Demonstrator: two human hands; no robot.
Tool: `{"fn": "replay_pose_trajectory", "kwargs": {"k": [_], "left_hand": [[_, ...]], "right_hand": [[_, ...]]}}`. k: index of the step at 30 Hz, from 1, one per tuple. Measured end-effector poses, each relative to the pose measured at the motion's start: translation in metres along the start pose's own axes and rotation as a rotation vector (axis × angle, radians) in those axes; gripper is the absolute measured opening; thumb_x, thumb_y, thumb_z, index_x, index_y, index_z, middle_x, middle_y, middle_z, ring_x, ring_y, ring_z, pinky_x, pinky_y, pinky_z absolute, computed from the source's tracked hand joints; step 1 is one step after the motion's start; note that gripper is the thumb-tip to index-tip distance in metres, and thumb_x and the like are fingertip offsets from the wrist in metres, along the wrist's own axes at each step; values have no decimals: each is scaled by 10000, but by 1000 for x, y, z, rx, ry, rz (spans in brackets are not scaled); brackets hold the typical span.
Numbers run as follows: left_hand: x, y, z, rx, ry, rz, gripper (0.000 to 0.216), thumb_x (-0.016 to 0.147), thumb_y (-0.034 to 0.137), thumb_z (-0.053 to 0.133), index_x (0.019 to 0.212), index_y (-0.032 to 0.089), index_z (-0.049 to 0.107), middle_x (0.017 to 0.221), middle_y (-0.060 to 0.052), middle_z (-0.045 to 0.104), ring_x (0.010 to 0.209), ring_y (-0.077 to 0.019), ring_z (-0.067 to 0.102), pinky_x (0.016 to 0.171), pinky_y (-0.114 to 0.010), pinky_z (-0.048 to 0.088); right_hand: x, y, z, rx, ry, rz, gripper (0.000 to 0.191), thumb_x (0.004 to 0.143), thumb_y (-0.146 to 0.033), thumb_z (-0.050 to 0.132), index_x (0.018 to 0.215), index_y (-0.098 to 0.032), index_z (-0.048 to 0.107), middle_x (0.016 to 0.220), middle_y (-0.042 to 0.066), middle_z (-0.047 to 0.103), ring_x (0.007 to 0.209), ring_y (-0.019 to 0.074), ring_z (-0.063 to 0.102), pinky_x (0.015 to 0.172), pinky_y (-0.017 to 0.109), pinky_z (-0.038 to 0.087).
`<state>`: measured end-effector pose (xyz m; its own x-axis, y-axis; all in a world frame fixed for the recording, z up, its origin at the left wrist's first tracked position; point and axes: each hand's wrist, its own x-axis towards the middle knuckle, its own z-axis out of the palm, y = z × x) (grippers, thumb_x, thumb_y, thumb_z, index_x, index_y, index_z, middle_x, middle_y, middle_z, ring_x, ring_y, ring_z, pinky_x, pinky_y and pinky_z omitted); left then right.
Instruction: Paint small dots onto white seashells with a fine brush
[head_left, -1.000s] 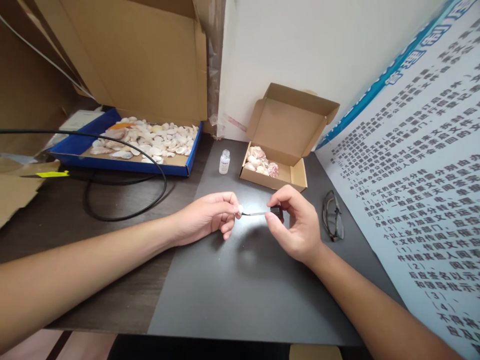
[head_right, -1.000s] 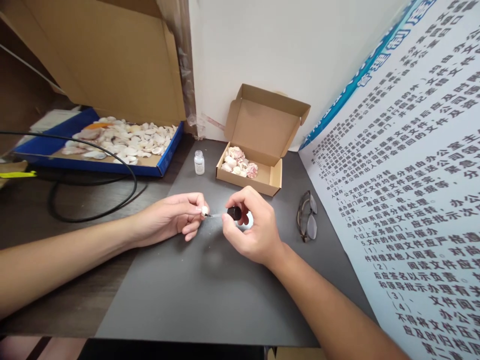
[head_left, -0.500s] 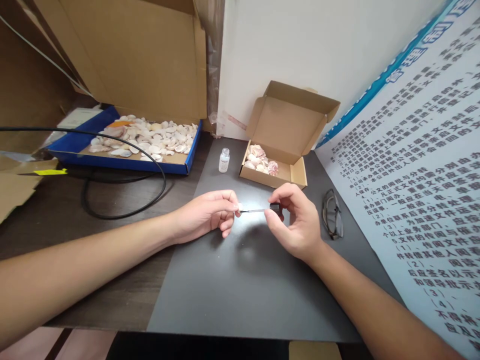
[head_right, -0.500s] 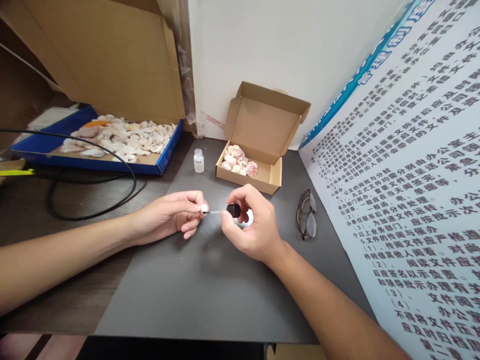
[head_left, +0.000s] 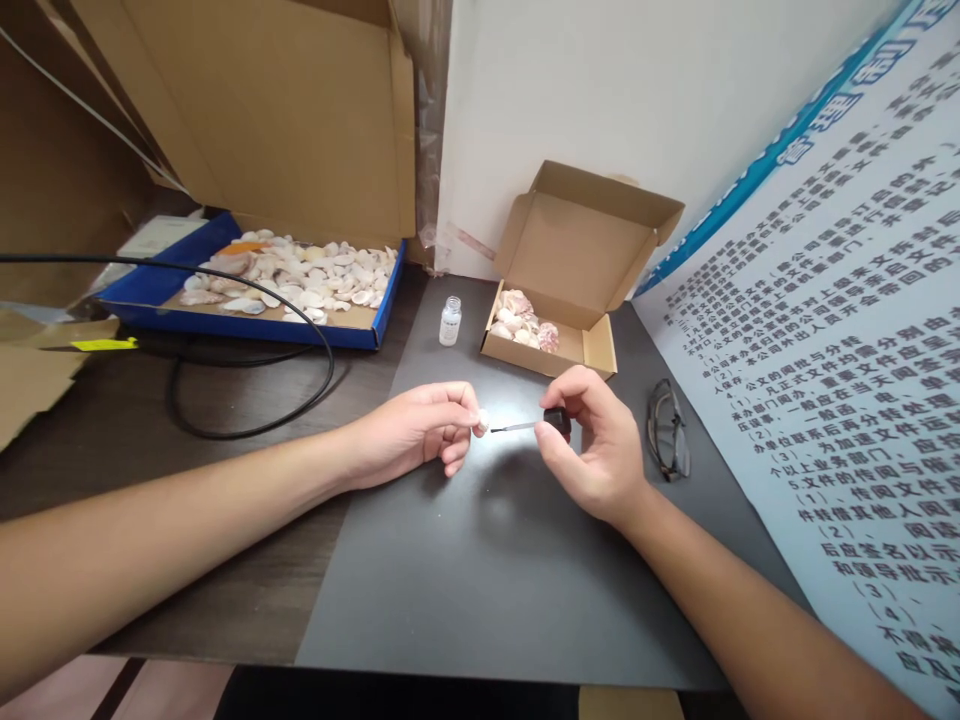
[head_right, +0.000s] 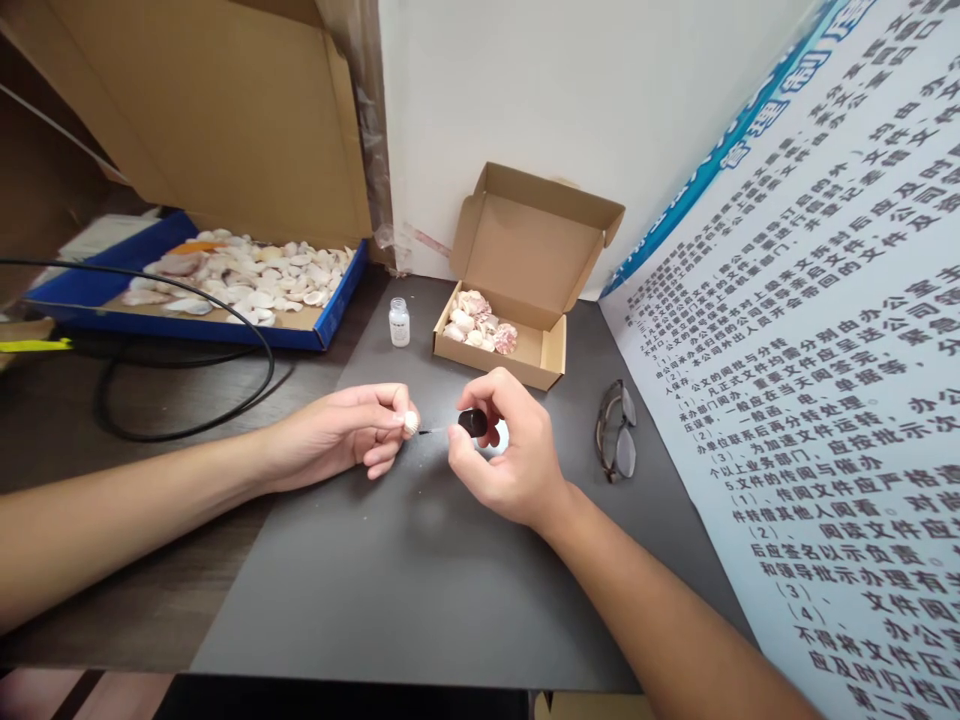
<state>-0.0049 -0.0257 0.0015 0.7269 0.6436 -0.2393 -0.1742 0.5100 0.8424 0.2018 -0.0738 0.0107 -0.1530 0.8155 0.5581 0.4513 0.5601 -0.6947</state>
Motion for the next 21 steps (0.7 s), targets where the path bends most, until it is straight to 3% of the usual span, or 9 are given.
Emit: {"fn": "replay_pose_trajectory", "kwargs": {"k": [21], "left_hand": [[1, -2, -1, 5, -8, 13, 84, 857, 151, 612, 802, 146, 549, 732, 17, 555, 529, -60, 454, 513, -204, 434]], "right_hand": [[-1, 4, 0, 28, 11, 9, 186, 788, -100, 595, 885, -238, 515, 759, -33, 450, 612, 117, 434, 522, 262, 393]]}}
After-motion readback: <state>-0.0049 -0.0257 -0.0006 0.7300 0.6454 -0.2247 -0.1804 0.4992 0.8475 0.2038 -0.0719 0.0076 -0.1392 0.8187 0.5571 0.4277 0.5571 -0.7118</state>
